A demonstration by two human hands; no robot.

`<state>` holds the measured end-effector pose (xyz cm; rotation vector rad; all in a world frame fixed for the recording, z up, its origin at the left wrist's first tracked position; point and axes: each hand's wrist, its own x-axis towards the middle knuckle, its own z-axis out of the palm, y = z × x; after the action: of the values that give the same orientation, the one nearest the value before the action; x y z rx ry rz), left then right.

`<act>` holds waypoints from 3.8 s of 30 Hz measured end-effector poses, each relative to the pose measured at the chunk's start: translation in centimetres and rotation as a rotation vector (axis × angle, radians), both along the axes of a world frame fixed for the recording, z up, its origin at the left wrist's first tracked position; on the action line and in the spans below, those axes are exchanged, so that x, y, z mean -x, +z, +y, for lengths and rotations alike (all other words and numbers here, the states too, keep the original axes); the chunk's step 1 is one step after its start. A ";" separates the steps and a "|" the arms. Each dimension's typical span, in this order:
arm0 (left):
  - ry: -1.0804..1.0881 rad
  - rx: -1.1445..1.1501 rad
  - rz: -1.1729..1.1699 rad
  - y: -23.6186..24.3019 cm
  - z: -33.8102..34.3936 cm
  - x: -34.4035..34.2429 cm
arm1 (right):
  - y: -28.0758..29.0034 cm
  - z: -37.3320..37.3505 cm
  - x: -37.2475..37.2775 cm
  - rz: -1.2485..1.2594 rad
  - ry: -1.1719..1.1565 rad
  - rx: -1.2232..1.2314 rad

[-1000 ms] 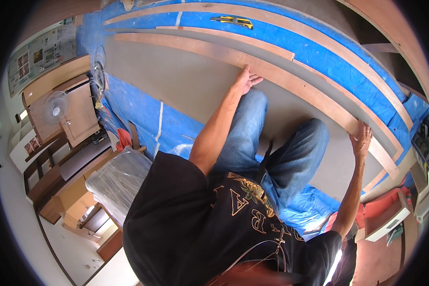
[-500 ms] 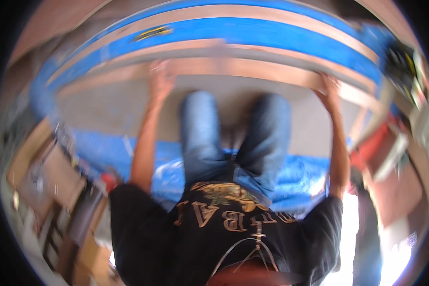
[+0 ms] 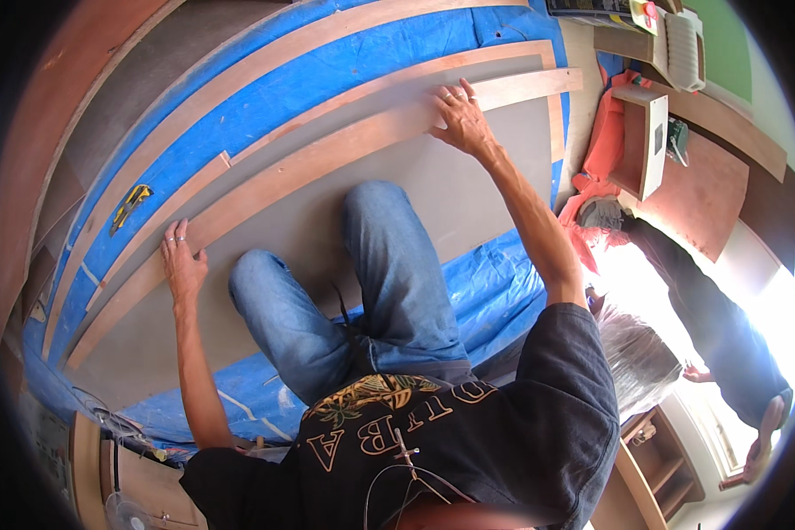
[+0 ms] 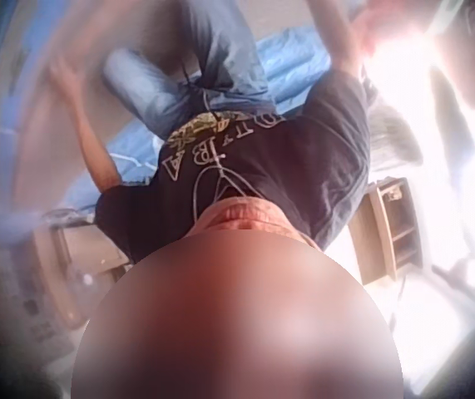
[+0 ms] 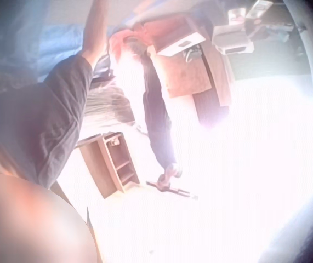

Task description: The person measures and marks a large sheet of material on the floor, then uses a utility knife to cut along a wooden template. The person removes the cut strip and continues cutting along the template.

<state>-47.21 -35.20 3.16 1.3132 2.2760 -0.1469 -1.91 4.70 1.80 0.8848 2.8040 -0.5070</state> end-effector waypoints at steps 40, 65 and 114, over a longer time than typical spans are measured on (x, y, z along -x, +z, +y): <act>0.213 -0.364 0.058 -1.4 -3.9 0.9 | -2.3 1.2 -0.5 0.024 0.077 0.037; 1.938 -0.875 -0.023 -6.9 -10.4 11.0 | -2.5 0.9 -0.1 -0.075 0.053 -0.041; 1.595 -1.144 -0.270 -11.6 -13.6 11.4 | -0.9 0.7 1.0 -0.074 -0.009 0.046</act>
<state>-58.64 -48.76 -8.44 -0.5251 2.3980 1.8403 -2.95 5.45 0.93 0.8881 2.7122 -0.5262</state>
